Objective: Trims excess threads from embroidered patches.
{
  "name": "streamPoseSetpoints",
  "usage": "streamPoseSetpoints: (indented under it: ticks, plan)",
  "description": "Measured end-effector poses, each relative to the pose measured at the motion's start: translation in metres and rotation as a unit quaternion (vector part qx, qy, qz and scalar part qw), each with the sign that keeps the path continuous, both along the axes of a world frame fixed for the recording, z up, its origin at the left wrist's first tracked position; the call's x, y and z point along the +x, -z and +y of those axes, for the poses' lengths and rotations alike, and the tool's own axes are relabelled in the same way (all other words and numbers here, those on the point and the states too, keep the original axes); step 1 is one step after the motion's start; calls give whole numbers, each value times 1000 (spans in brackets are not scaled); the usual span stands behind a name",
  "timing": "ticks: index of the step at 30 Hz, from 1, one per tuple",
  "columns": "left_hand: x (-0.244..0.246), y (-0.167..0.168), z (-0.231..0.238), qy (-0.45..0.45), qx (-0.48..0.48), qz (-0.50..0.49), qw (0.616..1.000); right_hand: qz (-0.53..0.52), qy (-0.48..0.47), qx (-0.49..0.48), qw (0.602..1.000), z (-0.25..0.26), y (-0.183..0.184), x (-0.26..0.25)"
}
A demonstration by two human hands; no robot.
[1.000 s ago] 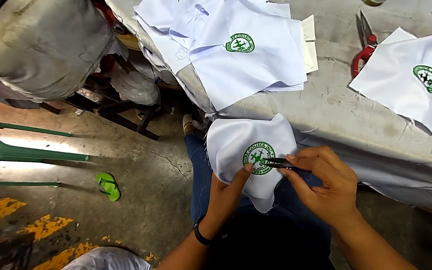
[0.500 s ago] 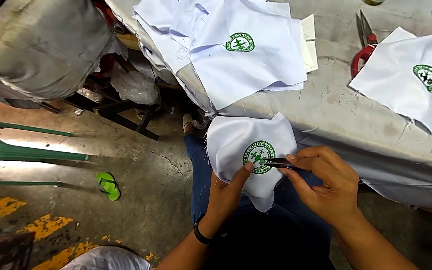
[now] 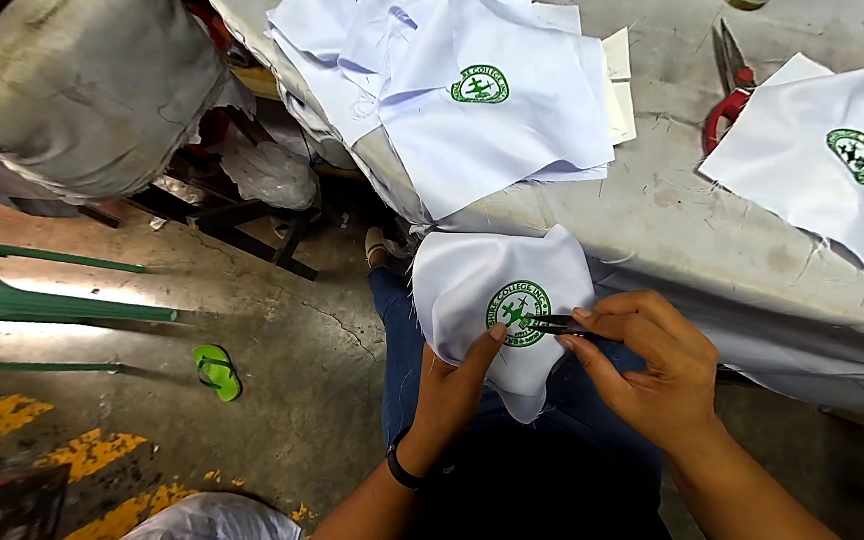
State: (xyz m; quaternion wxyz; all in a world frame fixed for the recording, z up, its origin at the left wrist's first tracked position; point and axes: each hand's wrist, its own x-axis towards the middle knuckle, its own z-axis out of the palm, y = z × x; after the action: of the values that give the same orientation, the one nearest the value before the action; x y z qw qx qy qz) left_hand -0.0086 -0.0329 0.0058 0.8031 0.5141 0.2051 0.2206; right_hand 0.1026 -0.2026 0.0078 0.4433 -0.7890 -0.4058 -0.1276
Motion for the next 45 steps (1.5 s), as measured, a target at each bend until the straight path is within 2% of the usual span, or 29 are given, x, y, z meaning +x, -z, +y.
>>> streamPoseSetpoints:
  ticks: [8,14,19,25,30,35,41,45]
  plan:
    - [0,0,0,1,2,-3,1000,0,-3,10,1000,1,1,0]
    - [1,-1,-1,-7,-4,-10,1000,57,-3,39,998,5,7,-6]
    - [0,-2,-2,-14,-23,4,1000,19,-6,45,999,6,11,-6]
    - [0,-4,-2,4,-79,2,997,126,-1,80,989,9,16,-13]
    - [0,-3,-3,4,-85,12,996,50,13,77,996,10,15,-12]
    - [0,-2,-3,2,-99,8,995,138,2,104,985,11,13,-14]
    - [0,-2,-5,2,-111,11,994,61,16,105,993,13,16,-15]
    - [-1,-1,-3,2,-106,11,994,98,-6,107,989,13,15,-13]
